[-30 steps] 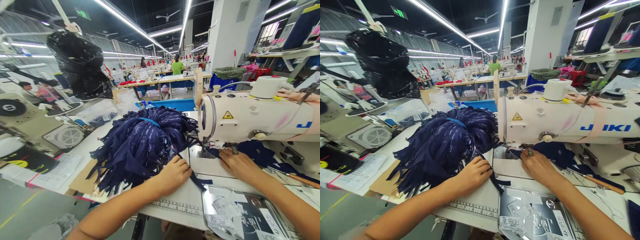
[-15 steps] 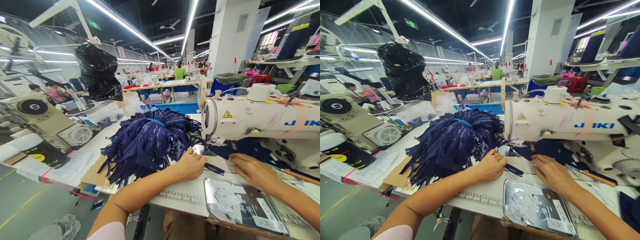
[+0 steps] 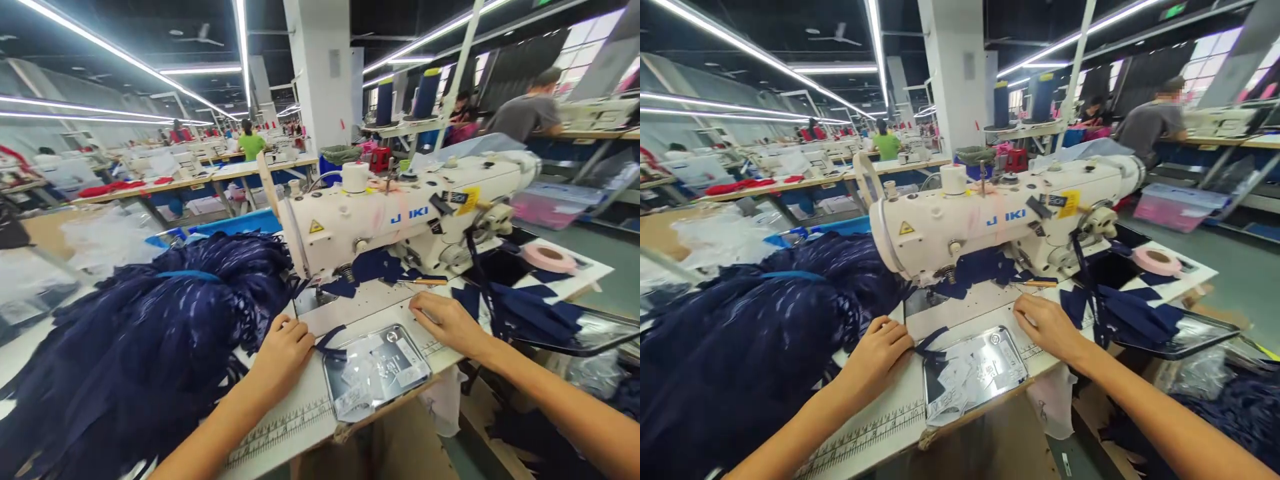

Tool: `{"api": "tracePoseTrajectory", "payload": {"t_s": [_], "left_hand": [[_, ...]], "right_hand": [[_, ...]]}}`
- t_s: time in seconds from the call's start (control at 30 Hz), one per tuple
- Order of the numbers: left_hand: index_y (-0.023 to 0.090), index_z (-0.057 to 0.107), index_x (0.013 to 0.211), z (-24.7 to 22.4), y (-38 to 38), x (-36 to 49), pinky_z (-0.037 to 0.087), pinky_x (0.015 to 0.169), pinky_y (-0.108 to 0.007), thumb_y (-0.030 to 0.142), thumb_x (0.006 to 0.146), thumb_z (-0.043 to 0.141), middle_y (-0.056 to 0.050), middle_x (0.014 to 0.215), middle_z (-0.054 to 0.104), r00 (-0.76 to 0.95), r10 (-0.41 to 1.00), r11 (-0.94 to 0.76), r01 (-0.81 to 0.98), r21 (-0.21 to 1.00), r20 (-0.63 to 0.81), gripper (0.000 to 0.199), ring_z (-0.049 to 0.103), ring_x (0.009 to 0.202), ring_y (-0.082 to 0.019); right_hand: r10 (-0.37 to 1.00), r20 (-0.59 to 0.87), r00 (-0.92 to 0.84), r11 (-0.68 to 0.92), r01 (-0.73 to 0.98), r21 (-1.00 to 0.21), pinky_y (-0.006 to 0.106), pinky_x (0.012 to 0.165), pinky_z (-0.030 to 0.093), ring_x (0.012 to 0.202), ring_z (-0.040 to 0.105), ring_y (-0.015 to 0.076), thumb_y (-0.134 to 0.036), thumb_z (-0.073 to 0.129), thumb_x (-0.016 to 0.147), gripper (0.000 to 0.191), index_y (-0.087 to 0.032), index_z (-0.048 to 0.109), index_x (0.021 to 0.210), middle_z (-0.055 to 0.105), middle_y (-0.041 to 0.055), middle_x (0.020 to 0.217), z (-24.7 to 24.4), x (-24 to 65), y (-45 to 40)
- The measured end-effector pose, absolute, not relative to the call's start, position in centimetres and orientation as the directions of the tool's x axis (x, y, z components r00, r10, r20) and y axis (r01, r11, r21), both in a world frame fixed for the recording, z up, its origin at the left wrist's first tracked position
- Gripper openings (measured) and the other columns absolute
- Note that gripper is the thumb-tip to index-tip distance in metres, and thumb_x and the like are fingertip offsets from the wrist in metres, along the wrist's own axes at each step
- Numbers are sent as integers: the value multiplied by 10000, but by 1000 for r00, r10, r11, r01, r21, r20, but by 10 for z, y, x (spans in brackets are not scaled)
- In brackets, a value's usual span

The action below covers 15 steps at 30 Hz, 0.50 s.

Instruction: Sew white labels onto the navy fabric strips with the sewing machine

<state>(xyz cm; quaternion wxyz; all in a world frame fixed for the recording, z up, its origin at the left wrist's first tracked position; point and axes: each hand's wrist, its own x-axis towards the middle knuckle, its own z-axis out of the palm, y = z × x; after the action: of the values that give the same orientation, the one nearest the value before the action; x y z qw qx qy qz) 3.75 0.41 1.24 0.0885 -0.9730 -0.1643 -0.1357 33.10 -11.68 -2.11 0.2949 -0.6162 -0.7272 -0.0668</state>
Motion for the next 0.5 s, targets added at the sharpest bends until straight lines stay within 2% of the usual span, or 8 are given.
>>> {"api": "tracePoseTrajectory", "payload": {"t_s": [0.1,0.2,0.3,0.37,0.43,0.5], "left_hand": [[172,492,658,17,2,45,379,649,-302,122,812,410,-14,659,538,885,294,-937,342,-76,362,182,493,619,-152],[173,459,625,19,1,59,370,554,-257,144,815,387,-5,626,520,850,373,-922,384,50,373,205,481,563,-129],[174,416,562,14,3,76,336,488,-229,159,798,389,14,552,471,816,449,-893,420,160,363,238,440,497,-104],[175,394,532,8,7,86,320,469,-221,141,776,399,22,521,441,802,465,-886,421,196,375,246,418,475,-96],[172,402,532,3,13,94,339,492,-221,97,753,404,15,541,453,790,448,-893,418,167,418,234,432,506,-102],[167,445,565,0,22,97,374,555,-241,50,731,413,-13,624,504,794,380,-912,408,47,475,206,471,598,-129]], "right_hand": [[878,478,18,131,952,-275,269,653,455,687,574,144,-193,345,869,212,-181,533,773,599,39,753,-26,342,-124],[880,472,48,81,965,-248,269,677,452,753,585,151,-197,356,874,215,-185,556,797,616,40,797,-27,351,-121],[873,488,7,62,990,-125,251,662,443,800,587,155,-174,364,870,226,-186,584,817,627,43,836,-22,354,-107],[883,470,7,-5,1000,-4,239,625,434,757,592,153,-147,370,860,239,-177,597,793,626,50,807,-16,354,-93],[914,401,62,-119,986,118,235,578,423,720,602,162,-115,396,836,222,-163,603,771,622,62,768,-10,353,-77],[938,323,130,-202,958,203,230,540,414,697,615,173,-82,441,798,179,-146,606,774,626,80,755,-6,351,-62]]}}
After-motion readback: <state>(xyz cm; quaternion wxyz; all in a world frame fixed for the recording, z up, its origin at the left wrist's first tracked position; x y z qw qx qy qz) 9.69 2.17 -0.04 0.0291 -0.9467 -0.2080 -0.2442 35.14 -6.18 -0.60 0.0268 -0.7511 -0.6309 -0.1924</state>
